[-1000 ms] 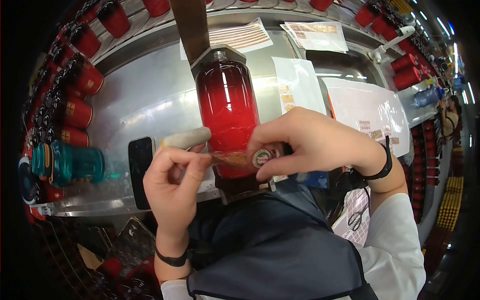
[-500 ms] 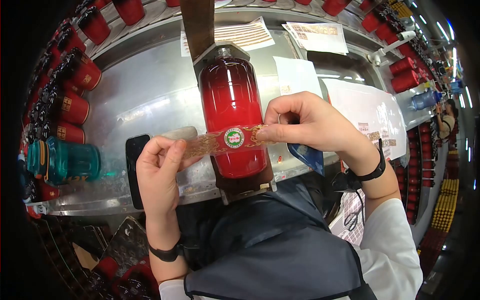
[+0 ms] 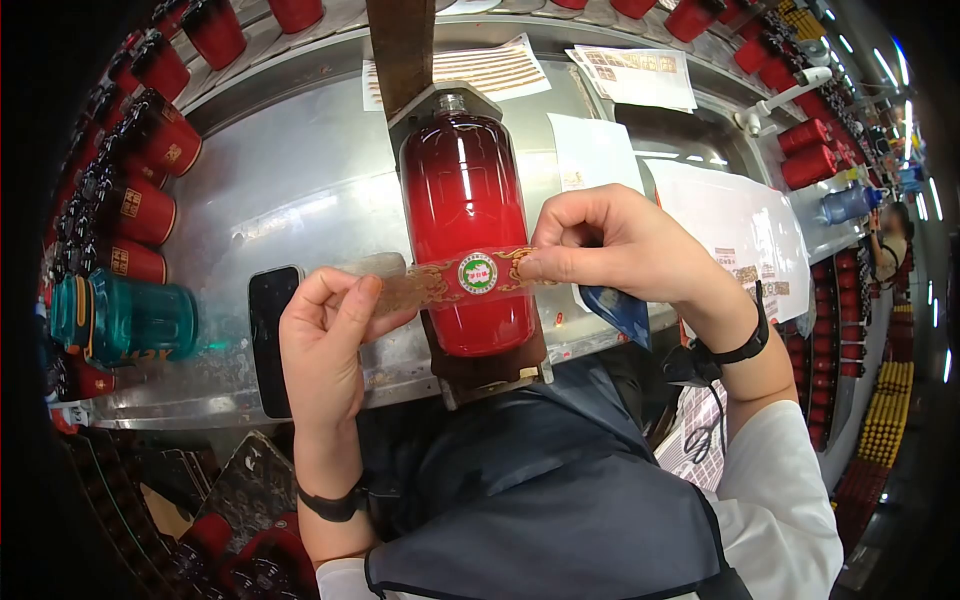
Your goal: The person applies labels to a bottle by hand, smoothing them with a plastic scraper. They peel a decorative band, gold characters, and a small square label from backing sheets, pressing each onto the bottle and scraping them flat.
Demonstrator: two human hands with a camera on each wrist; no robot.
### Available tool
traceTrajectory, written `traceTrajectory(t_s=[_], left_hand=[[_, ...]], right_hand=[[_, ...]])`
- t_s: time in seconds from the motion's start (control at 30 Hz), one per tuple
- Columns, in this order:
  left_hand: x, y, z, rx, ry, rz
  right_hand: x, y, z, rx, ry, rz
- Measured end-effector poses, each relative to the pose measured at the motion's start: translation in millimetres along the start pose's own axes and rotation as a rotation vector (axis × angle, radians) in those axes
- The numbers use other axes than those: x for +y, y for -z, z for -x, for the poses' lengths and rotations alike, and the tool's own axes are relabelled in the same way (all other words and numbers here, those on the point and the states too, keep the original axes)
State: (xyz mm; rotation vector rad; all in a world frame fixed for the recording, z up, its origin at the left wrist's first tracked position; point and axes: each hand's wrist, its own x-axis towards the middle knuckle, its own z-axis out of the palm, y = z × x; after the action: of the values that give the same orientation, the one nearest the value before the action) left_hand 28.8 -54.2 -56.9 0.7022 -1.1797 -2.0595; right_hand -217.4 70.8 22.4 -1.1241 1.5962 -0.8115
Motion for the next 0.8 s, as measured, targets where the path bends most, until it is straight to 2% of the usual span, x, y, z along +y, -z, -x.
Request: traceTrajectory(t_s=[0.8], left_hand=[[-5.6, -0.7, -1.4, 0.008, 0.002, 0.002]], right_hand=[[5.3, -1.8, -2.6, 0.0, 0.011, -0.015]])
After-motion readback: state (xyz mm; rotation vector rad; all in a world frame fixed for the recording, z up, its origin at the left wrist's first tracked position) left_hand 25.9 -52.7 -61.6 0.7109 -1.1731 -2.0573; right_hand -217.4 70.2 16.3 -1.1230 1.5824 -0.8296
